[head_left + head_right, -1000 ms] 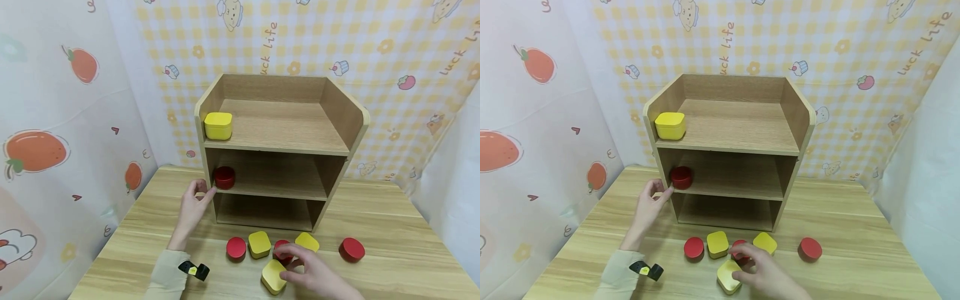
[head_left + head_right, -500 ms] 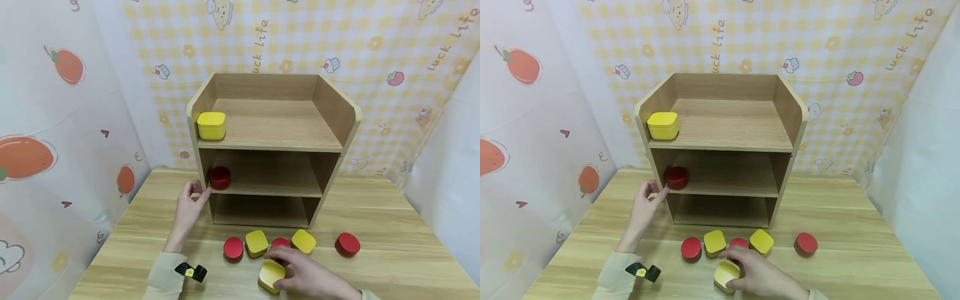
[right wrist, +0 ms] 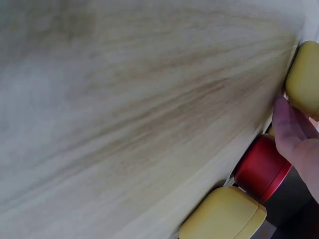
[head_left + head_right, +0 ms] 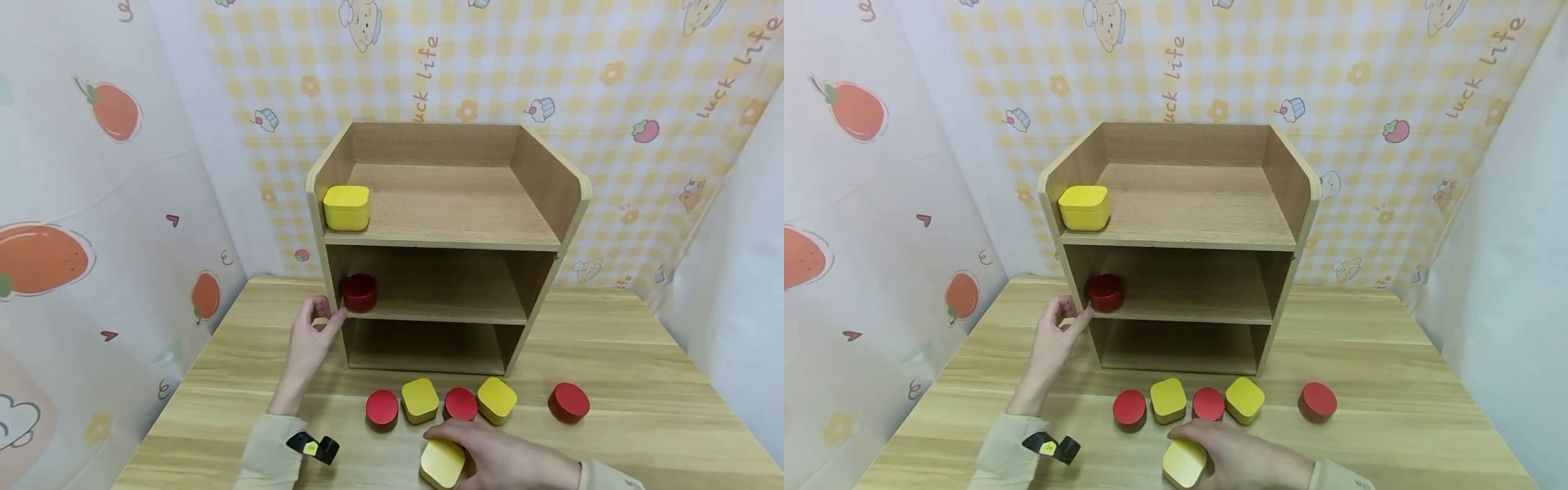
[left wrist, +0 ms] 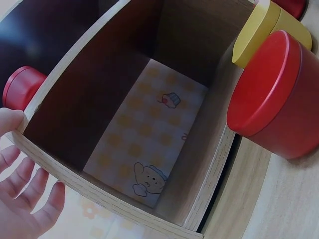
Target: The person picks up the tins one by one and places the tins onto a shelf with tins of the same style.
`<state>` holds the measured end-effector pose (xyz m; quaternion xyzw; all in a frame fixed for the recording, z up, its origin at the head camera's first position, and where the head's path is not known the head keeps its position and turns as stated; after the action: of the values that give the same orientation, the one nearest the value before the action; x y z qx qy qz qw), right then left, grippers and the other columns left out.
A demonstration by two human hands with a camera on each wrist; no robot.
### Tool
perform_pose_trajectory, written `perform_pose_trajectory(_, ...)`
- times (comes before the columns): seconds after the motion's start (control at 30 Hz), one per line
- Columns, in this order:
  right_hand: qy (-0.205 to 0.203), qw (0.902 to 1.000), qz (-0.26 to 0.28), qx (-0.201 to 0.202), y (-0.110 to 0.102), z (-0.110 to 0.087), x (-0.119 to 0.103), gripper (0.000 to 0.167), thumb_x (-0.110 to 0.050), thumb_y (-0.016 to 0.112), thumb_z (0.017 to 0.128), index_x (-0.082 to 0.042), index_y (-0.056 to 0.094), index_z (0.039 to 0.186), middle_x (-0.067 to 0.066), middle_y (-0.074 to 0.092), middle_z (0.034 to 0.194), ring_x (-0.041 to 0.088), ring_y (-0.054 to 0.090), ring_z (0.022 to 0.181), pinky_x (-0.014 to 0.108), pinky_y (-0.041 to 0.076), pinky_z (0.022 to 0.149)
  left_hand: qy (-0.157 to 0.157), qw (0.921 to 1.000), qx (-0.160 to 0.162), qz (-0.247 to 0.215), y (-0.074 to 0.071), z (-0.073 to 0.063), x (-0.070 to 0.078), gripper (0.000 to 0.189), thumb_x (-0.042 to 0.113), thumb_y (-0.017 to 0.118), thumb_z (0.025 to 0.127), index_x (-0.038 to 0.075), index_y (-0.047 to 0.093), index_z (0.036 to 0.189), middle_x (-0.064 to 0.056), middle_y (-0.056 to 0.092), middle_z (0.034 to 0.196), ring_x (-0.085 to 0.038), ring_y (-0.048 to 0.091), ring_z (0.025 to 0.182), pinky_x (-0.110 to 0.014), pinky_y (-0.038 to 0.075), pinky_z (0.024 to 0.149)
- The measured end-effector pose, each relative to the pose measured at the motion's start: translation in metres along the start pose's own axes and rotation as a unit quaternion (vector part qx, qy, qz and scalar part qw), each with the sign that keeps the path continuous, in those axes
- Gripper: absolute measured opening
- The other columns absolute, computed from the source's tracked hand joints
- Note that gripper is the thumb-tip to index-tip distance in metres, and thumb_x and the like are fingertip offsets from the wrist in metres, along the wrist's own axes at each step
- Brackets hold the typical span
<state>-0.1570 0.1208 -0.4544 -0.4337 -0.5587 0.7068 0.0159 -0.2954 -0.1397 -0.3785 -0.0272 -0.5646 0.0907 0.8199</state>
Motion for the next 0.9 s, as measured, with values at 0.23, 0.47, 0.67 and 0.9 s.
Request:
perform_pose_trajectory(0.23,-0.018,0.9985,-0.051,0.009,0.002,0.002,0.002,0.058,-0.039,0.073,0.088,-0.022,0.049,0.137,-0.008,0.053,0.132,0.011,0.05,0.115,0.031,0.046,0.092,0.0,1.0,0.004,-0.003,0.0,0.003,-0.011,0.029,0.019,0.07,0.092,0.005,0.05,0.107,-0.007,0.049,0.101,-0.019,0.051,0.094,-0.023,0.047,0.072)
perform_pose_trajectory(0.47,-0.025,0.9991,-0.033,-0.009,0.0,0.005,0.002,0.056,-0.031,0.077,0.085,-0.018,0.05,0.132,-0.011,0.054,0.126,0.005,0.05,0.108,0.029,0.045,0.091,-0.005,1.0,-0.002,-0.007,0.001,0.004,-0.012,0.03,0.023,0.07,0.092,0.007,0.05,0.108,-0.006,0.049,0.102,-0.019,0.051,0.095,-0.024,0.047,0.072)
perform_pose_trajectory(0.67,-0.026,0.9993,-0.027,-0.007,-0.006,0.003,-0.003,0.054,-0.037,0.075,0.087,-0.02,0.05,0.131,-0.015,0.054,0.122,0.003,0.049,0.104,0.027,0.046,0.088,-0.007,0.9999,0.0,-0.013,0.001,0.004,-0.014,0.029,0.02,0.071,0.092,0.006,0.05,0.107,-0.007,0.049,0.101,-0.019,0.05,0.095,-0.024,0.046,0.072)
perform_pose_trajectory(0.9,-0.077,0.9948,-0.055,0.037,-0.028,0.001,-0.025,0.061,-0.023,0.081,0.081,-0.017,0.049,0.133,-0.013,0.054,0.122,0.004,0.051,0.104,0.024,0.047,0.086,-0.003,0.9998,0.0,-0.02,0.001,0.001,-0.014,0.03,0.021,0.071,0.092,0.005,0.05,0.106,-0.007,0.048,0.1,-0.02,0.049,0.093,-0.022,0.044,0.067)
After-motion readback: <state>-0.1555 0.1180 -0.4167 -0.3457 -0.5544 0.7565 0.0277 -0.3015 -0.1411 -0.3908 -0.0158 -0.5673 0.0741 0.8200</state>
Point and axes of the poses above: each hand's wrist, its own z-axis towards the middle knuckle, its own y-axis out of the palm, x = y × z, the point moved 8 cm from there along z, towards the middle knuckle
